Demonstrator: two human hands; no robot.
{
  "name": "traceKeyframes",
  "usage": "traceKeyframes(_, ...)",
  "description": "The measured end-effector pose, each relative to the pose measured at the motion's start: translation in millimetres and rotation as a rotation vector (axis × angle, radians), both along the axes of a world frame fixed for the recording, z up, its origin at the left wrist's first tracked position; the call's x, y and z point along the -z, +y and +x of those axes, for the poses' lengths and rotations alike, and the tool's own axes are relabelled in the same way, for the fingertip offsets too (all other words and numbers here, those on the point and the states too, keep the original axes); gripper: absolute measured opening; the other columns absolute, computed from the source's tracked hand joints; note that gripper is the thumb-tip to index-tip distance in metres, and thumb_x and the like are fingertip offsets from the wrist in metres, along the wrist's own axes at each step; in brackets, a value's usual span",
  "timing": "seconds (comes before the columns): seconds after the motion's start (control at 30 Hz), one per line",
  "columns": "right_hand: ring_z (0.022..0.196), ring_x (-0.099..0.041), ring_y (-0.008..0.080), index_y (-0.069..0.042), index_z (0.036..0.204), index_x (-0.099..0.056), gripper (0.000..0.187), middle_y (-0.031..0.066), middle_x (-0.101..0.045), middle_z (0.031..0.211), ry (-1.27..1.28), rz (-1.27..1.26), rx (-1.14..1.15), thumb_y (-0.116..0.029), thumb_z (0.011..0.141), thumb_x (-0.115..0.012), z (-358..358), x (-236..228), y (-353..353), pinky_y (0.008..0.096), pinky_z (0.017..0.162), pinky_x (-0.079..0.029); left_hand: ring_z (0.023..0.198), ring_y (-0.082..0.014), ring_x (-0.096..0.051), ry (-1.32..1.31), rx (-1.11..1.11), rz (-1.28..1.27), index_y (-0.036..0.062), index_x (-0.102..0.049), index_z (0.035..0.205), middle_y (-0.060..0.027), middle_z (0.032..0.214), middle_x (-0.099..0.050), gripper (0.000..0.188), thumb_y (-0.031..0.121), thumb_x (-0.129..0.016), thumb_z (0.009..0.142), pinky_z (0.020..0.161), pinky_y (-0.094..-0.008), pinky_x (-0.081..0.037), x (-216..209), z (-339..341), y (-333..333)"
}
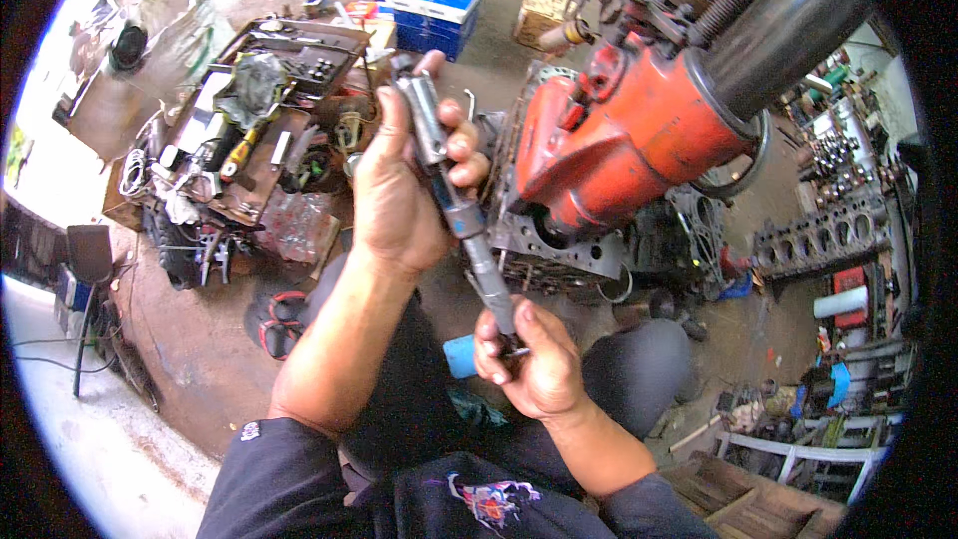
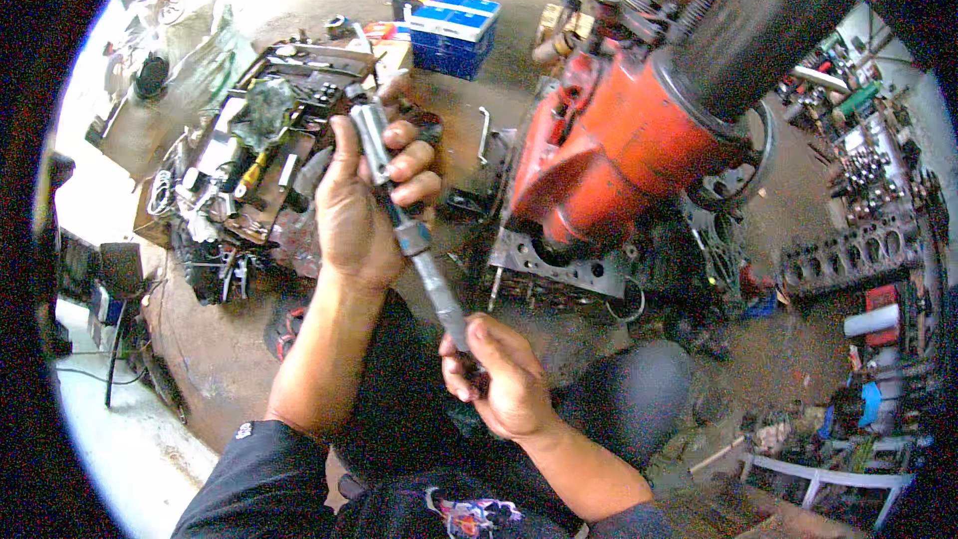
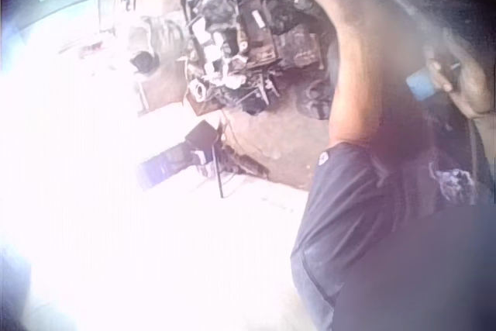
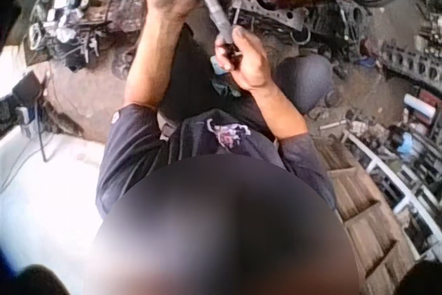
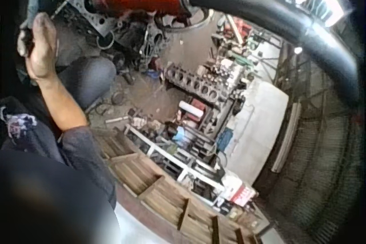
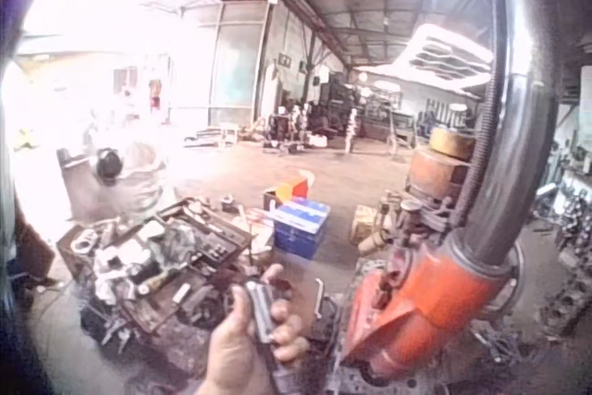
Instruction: The person sits on the floor and works on a red engine block. They use a screwdriver to remove a bolt, then use a socket wrench to tighten a bolt on the engine. They also rotate the engine's flywheel by hand.
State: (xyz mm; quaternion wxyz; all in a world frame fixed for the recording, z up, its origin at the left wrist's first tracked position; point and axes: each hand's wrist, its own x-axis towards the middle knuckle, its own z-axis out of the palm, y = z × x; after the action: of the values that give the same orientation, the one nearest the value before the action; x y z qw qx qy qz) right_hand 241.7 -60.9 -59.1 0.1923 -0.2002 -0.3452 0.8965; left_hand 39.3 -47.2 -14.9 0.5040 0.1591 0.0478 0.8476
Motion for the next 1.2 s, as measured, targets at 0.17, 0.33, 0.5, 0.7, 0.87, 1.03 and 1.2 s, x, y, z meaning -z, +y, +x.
traceKeyframes(0.17, 0.059, -0.047, 0.0153, 0.0, 0.095, -0.057, 0.042, 0.0088, -0.054, 0.085, 0.037, 0.032, -0.043, -0.04, 0.101, -0.047, -2.5, -0.8, -3.2, 0.0289, 0.057, -0.039, 0.072, -0.0112, -0.044, -0.031, 0.062, 0.112, 0.0126, -0.036, 0.144, -0.0015, 0.091, -0.048, 0.056, 0.048, -0.043, 0.101, 0.057, -0.0238, -0.041, 0.9, -5.7, -3.5)
traceKeyframes(0.33, 0.06, -0.048, 0.0151, 0.0, 0.095, -0.056, 0.04, 0.0087, -0.053, 0.086, 0.025, 0.032, -0.051, -0.038, 0.101, -0.048, -2.6, -2.5, -4.4, 0.0285, 0.057, -0.04, 0.071, -0.0112, -0.042, -0.035, 0.064, 0.155, 0.0103, -0.035, 0.145, -0.0019, 0.09, -0.047, 0.057, 0.045, -0.044, 0.101, 0.056, -0.0236, -0.04, 0.8, -2.9, -3.1)
traceKeyframes(0.5, 0.061, -0.048, 0.0145, 0.0, 0.096, -0.056, 0.04, 0.0081, -0.053, 0.086, 0.02, 0.036, -0.062, -0.039, 0.101, -0.047, -0.5, -3.5, -4.3, 0.0275, 0.057, -0.039, 0.071, -0.0119, -0.042, -0.038, 0.106, 0.179, 0.0115, -0.035, 0.145, -0.0018, 0.092, -0.047, 0.058, 0.048, -0.044, 0.101, 0.056, -0.024, -0.04, 1.7, -2.6, -1.6)
traceKeyframes(0.7, 0.061, -0.048, 0.0138, -0.001, 0.097, -0.055, 0.04, 0.0074, -0.052, 0.082, 0.006, 0.012, -0.064, -0.039, 0.102, -0.047, 1.3, -2.6, -4.5, 0.0271, 0.057, -0.039, 0.071, -0.0118, -0.042, -0.055, 0.132, 0.19, 0.0112, -0.035, 0.144, -0.0019, 0.092, -0.047, 0.057, 0.047, -0.044, 0.101, 0.056, -0.0238, -0.04, 4.1, -1.7, 0.6)
traceKeyframes(0.87, 0.061, -0.047, 0.0137, -0.001, 0.096, -0.055, 0.039, 0.0068, -0.05, 0.078, -0.048, 0.005, -0.042, -0.038, 0.102, -0.046, 4.0, -3.2, -5.1, 0.027, 0.057, -0.039, 0.07, -0.0113, -0.042, -0.057, 0.108, 0.148, 0.0106, -0.036, 0.144, -0.0017, 0.09, -0.048, 0.057, 0.048, -0.043, 0.101, 0.056, -0.0238, -0.04, -1.7, 1.3, 0.3)
traceKeyframes(1.03, 0.068, -0.051, 0.009, -0.005, 0.091, -0.059, 0.024, 0.0015, -0.057, 0.077, -0.321, 0.575, 0.076, -0.027, 0.094, -0.064, -9.2, -10.2, 8.8, 0.0261, 0.058, -0.041, 0.058, -0.01, -0.045, 0.21, -0.168, -0.221, 0.0042, -0.045, 0.136, -0.0016, 0.074, -0.049, 0.059, 0.048, -0.051, 0.098, 0.051, -0.0248, -0.038, -7.6, 1.1, -6.3)
traceKeyframes(1.2, 0.069, -0.053, 0.0213, 0.001, 0.086, -0.057, 0.024, 0.0104, -0.054, 0.075, -0.434, 1.202, 0.291, -0.018, 0.085, -0.072, -55.4, -12.1, 29.8, 0.0337, 0.065, -0.043, 0.053, -0.0134, -0.056, 0.337, -0.316, -0.464, 0.0, -0.046, 0.133, -0.0027, 0.071, -0.058, 0.053, 0.026, -0.058, 0.089, 0.048, -0.0255, -0.044, -0.9, -4.9, -1.4)
